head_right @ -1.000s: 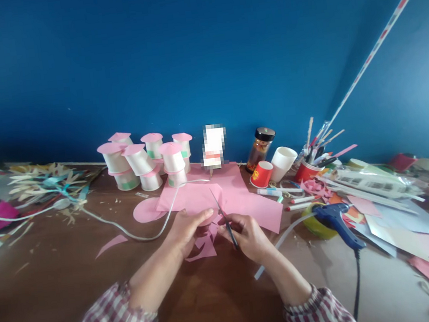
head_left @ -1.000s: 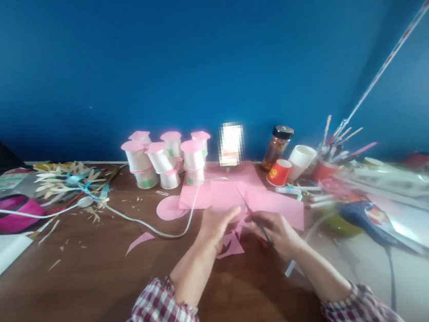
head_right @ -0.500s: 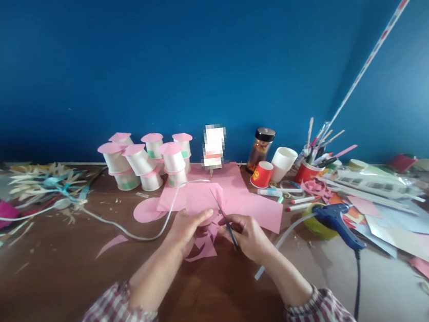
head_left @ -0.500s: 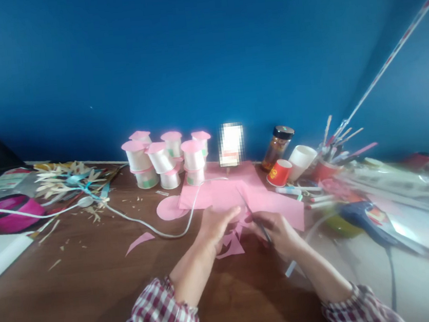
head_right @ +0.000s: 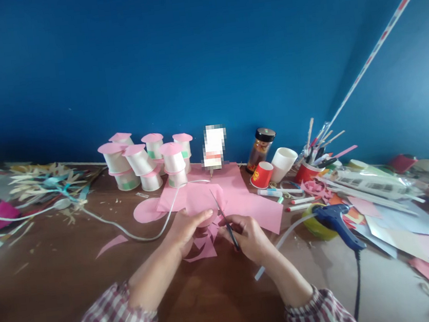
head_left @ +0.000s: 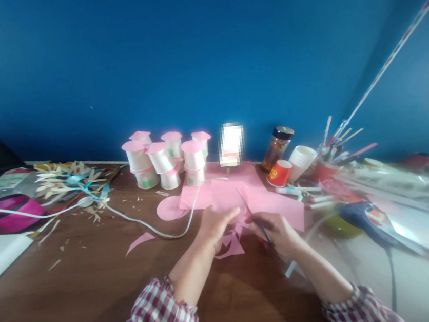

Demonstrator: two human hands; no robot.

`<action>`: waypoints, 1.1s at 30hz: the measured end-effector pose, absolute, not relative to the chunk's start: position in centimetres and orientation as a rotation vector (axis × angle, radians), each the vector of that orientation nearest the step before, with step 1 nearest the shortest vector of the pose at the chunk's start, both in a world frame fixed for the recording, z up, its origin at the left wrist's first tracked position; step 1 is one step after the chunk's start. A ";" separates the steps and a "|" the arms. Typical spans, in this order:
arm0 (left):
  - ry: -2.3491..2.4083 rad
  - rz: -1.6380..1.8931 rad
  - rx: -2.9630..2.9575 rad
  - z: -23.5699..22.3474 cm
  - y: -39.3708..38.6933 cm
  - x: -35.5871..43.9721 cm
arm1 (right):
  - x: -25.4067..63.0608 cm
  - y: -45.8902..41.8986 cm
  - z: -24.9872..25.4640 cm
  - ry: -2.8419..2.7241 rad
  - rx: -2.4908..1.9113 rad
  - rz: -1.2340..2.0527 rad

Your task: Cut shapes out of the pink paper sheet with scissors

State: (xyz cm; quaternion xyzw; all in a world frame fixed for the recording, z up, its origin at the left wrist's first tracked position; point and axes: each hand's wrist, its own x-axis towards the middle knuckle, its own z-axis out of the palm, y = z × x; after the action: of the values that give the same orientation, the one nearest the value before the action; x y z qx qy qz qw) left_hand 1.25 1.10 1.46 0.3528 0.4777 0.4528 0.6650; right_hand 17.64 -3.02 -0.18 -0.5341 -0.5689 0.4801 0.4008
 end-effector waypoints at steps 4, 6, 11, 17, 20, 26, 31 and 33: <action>1.157 1.041 0.762 2.1 1.0 1.4 | 17.4 -3.1 -0.1 -1.471 -1.350 1.190; 1.201 1.067 0.739 2.2 1.0 1.4 | 17.3 -3.1 0.1 -1.494 -1.351 1.199; 1.198 1.063 0.781 2.0 1.1 1.5 | 17.3 -3.1 0.5 -1.535 -1.318 1.218; 1.152 1.056 0.831 1.0 1.1 1.5 | 17.4 -3.1 0.7 -1.535 -1.304 1.222; 1.075 1.072 0.813 0.7 1.2 1.5 | 17.4 -3.1 0.9 -1.549 -1.309 1.215; 1.033 1.021 0.764 0.5 1.3 1.5 | 17.4 -3.1 0.8 -1.573 -1.307 1.197; 1.008 1.027 0.738 0.5 1.2 1.5 | 17.3 -3.1 0.8 -1.586 -1.302 1.190; 1.009 1.029 0.726 0.6 1.1 1.5 | 17.3 -3.0 0.8 -1.595 -1.294 1.188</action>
State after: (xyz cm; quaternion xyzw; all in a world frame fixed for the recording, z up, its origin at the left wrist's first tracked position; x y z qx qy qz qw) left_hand 1.55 1.12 0.61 0.3249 0.4515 0.4604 0.6919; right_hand 17.30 -3.05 0.79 -0.5055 -0.6231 0.4641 0.3752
